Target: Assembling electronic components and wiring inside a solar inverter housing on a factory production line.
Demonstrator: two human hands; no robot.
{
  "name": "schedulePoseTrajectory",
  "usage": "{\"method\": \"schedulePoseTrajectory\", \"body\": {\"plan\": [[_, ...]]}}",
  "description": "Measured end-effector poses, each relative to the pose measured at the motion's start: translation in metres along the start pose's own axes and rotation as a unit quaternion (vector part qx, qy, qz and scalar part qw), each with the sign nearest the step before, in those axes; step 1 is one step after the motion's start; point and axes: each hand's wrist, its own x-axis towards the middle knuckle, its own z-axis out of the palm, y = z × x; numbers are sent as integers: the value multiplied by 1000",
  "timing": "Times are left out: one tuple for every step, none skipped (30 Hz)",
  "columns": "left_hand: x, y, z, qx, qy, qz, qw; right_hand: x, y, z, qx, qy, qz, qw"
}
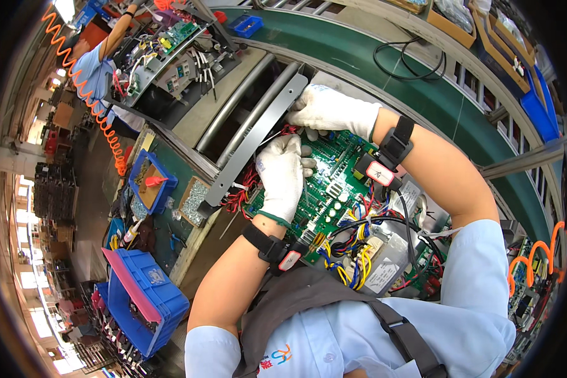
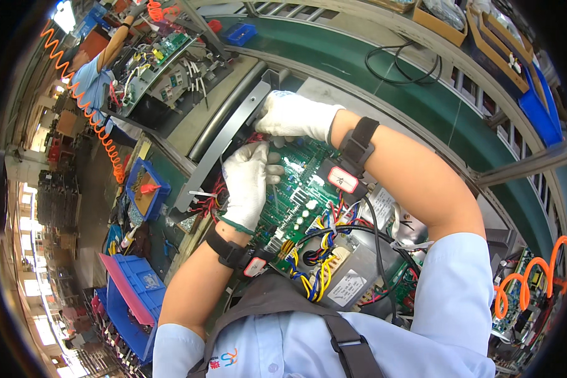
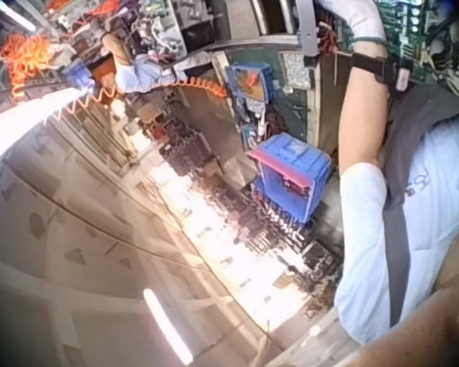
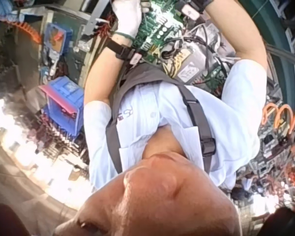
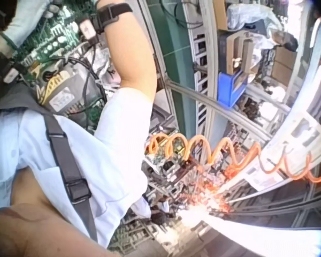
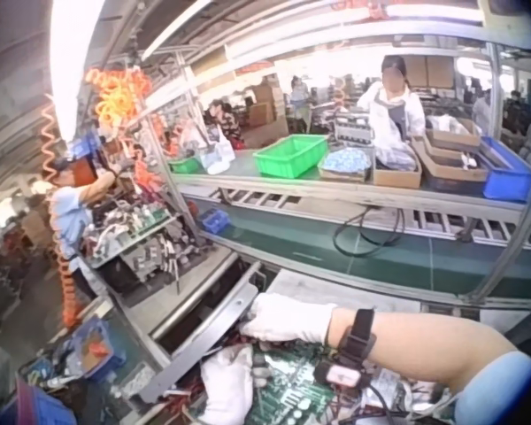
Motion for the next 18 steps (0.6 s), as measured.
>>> {"method": "schedulePoseTrajectory", "body": {"plan": [[-1,2,1,-6,3,-1,1000,0,0,0,21,-13,11,1000],[-2,4,1,-9,4,0,1000,0,0,-1,42,-27,22,999],[-3,6,1,27,9,-3,1000,1,4,-1,38,-28,21,999],[-5,10,1,62,16,-5,998,1,8,-1,68,-47,-20,996],[-4,9,2,57,18,-2,998,1,11,-2,97,-66,-61,991],[-3,8,3,54,18,-2,998,2,14,-3,91,-68,-63,991],[-2,6,3,54,18,-2,998,1,12,-3,90,-67,-70,991],[-2,5,2,50,20,-1,999,1,10,-3,90,-66,-77,991],[-3,4,2,49,21,4,999,-1,7,-2,90,-54,-32,994],[-4,4,2,49,20,10,999,-1,13,-1,88,-54,-32,994],[-4,3,3,21,24,5,999,2,22,2,77,-44,-92,992],[-5,4,1,20,25,6,999,4,30,3,66,-34,-153,985],[-6,6,0,63,7,14,998,-2,24,1,94,-42,-94,990],[-8,8,-3,108,-9,21,994,-8,19,2,93,-41,-94,990],[-11,10,-4,100,-11,18,995,-14,16,4,138,-24,-53,989],[-13,11,-9,99,-17,22,995,-18,13,5,183,-4,-12,983],[-12,10,-12,99,-16,28,995,-23,16,1,194,-15,-31,980],[-10,8,-14,98,-15,34,995,-26,19,0,195,-13,-31,980]]}}
